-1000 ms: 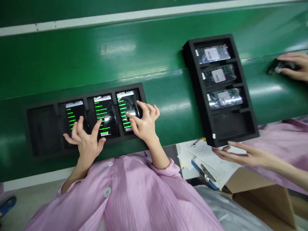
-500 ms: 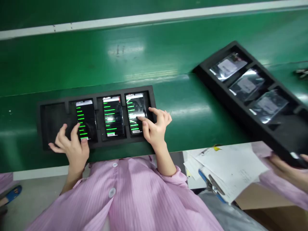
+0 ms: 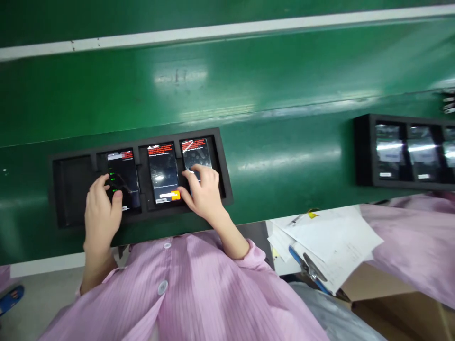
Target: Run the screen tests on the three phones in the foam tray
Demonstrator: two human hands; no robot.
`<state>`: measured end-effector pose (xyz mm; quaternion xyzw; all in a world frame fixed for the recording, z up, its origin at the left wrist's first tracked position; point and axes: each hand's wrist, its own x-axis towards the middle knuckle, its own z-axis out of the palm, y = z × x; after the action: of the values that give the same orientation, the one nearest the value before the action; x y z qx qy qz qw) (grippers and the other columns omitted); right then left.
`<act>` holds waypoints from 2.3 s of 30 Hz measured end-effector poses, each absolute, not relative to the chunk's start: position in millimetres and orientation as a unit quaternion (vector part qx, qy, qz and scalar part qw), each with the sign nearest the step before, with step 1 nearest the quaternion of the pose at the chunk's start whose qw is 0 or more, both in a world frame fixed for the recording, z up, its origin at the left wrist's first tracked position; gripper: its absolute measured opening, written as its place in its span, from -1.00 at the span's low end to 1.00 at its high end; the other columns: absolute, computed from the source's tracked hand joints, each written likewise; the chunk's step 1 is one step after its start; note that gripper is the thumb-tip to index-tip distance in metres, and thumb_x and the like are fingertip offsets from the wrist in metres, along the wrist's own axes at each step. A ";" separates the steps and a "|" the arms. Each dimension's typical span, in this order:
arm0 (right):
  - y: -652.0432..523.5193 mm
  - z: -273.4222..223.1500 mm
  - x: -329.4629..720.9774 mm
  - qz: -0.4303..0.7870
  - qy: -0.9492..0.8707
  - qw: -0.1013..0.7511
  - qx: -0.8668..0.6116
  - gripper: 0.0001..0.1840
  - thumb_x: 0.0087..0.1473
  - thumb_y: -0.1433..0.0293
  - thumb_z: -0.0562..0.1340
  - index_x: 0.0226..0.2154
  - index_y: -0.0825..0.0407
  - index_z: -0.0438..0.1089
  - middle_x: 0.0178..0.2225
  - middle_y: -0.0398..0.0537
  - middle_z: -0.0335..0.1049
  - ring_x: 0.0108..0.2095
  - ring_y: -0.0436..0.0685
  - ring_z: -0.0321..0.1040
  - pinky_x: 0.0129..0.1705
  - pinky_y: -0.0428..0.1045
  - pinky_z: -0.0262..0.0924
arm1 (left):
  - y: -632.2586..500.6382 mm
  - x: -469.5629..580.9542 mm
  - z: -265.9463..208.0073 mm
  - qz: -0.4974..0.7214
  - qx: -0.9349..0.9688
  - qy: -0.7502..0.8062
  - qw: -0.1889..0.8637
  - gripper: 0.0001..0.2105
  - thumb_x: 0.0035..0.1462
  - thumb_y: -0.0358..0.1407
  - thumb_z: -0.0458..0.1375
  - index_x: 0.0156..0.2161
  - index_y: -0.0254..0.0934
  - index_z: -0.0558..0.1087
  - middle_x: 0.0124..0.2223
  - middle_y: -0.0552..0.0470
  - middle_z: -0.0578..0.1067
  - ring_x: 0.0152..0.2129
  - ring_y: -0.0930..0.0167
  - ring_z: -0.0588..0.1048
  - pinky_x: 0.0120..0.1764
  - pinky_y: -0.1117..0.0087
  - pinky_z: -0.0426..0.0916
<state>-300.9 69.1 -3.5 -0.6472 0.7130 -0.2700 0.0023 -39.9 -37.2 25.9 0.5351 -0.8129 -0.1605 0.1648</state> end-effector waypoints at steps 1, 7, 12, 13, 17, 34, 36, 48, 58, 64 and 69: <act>63.8 -2.1 -296.6 -0.250 0.711 0.013 -0.657 -0.56 0.37 0.14 0.07 0.03 0.13 0.38 0.01 0.26 0.24 0.02 0.37 0.20 0.05 0.24 0.14 | -49.0 -41.3 33.6 -0.163 0.532 -0.819 0.142 -0.43 0.42 0.01 -0.13 0.30 -0.38 0.21 0.24 -0.35 0.29 0.05 0.07 0.42 0.09 0.08 0.31; 38.4 0.4 -290.2 -0.178 0.760 0.026 -0.624 -0.48 0.31 0.04 0.14 0.14 0.05 0.33 0.09 0.28 0.09 0.06 0.44 0.10 0.08 0.31 0.07 | -133.3 -58.8 48.6 -0.131 0.439 -0.882 0.108 -0.66 0.37 -0.17 -0.06 0.03 -0.29 0.46 0.03 -0.18 0.45 0.00 0.08 0.40 0.08 0.10 0.31; 44.5 -2.4 -299.2 -0.255 0.764 -0.030 -0.592 -0.56 0.36 0.10 0.06 0.02 0.08 0.37 0.01 0.23 0.14 0.01 0.38 0.16 0.01 0.25 0.09 | -144.0 -64.8 31.3 -0.092 0.433 -0.884 0.148 -0.63 0.39 -0.15 -0.08 0.00 -0.32 0.49 -0.03 -0.18 0.46 -0.09 0.10 0.40 0.02 0.11 0.31; 47.0 -2.1 -300.6 -0.275 0.758 -0.048 -0.589 -0.58 0.38 0.12 0.04 0.00 0.09 0.37 -0.02 0.21 0.16 -0.02 0.35 0.18 0.00 0.23 0.09 | -141.1 -64.6 29.7 -0.081 0.437 -0.883 0.153 -0.62 0.40 -0.15 -0.09 -0.03 -0.32 0.50 -0.06 -0.18 0.46 -0.11 0.11 0.40 -0.01 0.13 0.32; 52.1 0.5 -298.4 -0.264 0.764 -0.067 -0.585 -0.57 0.37 0.10 0.05 0.02 0.06 0.37 0.00 0.21 0.15 -0.01 0.35 0.18 0.01 0.23 0.06 | -132.7 -63.6 29.1 -0.063 0.442 -0.880 0.160 -0.60 0.43 -0.19 -0.14 -0.14 -0.33 0.53 -0.14 -0.16 0.47 -0.19 0.15 0.40 -0.09 0.18 0.32; 51.5 -3.0 -294.3 -0.229 0.723 -0.067 -0.648 -0.52 0.40 0.08 0.01 -0.02 0.07 0.44 0.01 0.21 0.25 -0.02 0.36 0.20 0.02 0.24 -0.01 | -126.7 -64.1 32.3 -0.046 0.451 -0.887 0.091 -0.66 0.38 -0.26 -0.08 -0.01 -0.31 0.52 -0.01 -0.23 0.39 -0.10 0.07 0.37 -0.08 0.04 0.33; 52.5 0.4 -310.4 -0.236 0.747 -0.069 -0.618 -0.55 0.40 0.11 0.03 0.00 0.08 0.41 0.03 0.22 0.24 0.01 0.37 0.21 0.04 0.25 0.00 | -125.3 -64.0 32.7 -0.049 0.446 -0.889 0.087 -0.64 0.38 -0.26 -0.08 0.03 -0.31 0.51 0.02 -0.25 0.38 -0.07 0.05 0.36 -0.05 0.02 0.33; 44.3 -4.4 -359.6 -0.470 0.701 -0.081 -0.530 -0.75 0.35 0.28 0.10 -0.13 0.01 0.45 -0.17 0.04 0.37 -0.11 0.25 0.35 -0.05 0.17 0.25 | -131.4 -57.0 37.3 -0.148 0.396 -0.899 0.118 -0.63 0.39 -0.09 -0.09 0.04 -0.30 0.39 0.06 -0.25 0.39 0.02 0.01 0.36 0.09 -0.04 0.26; 48.1 7.4 -332.0 -0.333 0.626 -0.043 -0.704 -0.62 0.42 0.15 0.05 -0.08 0.09 0.42 -0.11 0.12 0.35 -0.09 0.27 0.30 -0.04 0.20 0.14 | -131.4 -46.0 53.2 -0.264 0.354 -0.893 0.091 -0.51 0.20 -0.15 0.11 0.20 -0.24 0.20 0.14 -0.14 0.33 0.10 0.10 0.35 0.13 0.06 0.31; 39.4 5.6 -296.5 -0.197 0.555 0.006 -0.808 -0.40 0.47 0.06 -0.11 -0.12 0.08 0.49 -0.06 0.08 0.47 -0.04 0.26 0.27 0.07 0.25 -0.09 | -131.4 -44.2 50.5 -0.258 0.332 -0.904 0.073 -0.33 0.15 -0.21 0.15 0.32 -0.26 0.05 0.21 -0.18 0.23 0.20 0.07 0.23 0.21 -0.04 0.23; 49.5 5.9 -315.5 -0.197 0.625 -0.031 -0.755 -0.39 0.45 0.01 -0.09 -0.08 0.06 0.49 -0.07 0.09 0.46 -0.08 0.27 0.29 0.04 0.22 -0.12 | -133.2 -43.8 53.1 -0.280 0.306 -0.906 0.079 -0.40 0.20 -0.24 0.07 0.32 -0.26 0.06 0.23 -0.20 0.23 0.20 0.09 0.22 0.22 -0.02 0.19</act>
<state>-315.5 49.5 5.9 -0.7546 0.6250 -0.1975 -0.0309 -43.8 -133.2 53.1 0.3063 -0.9064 -0.2798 0.0794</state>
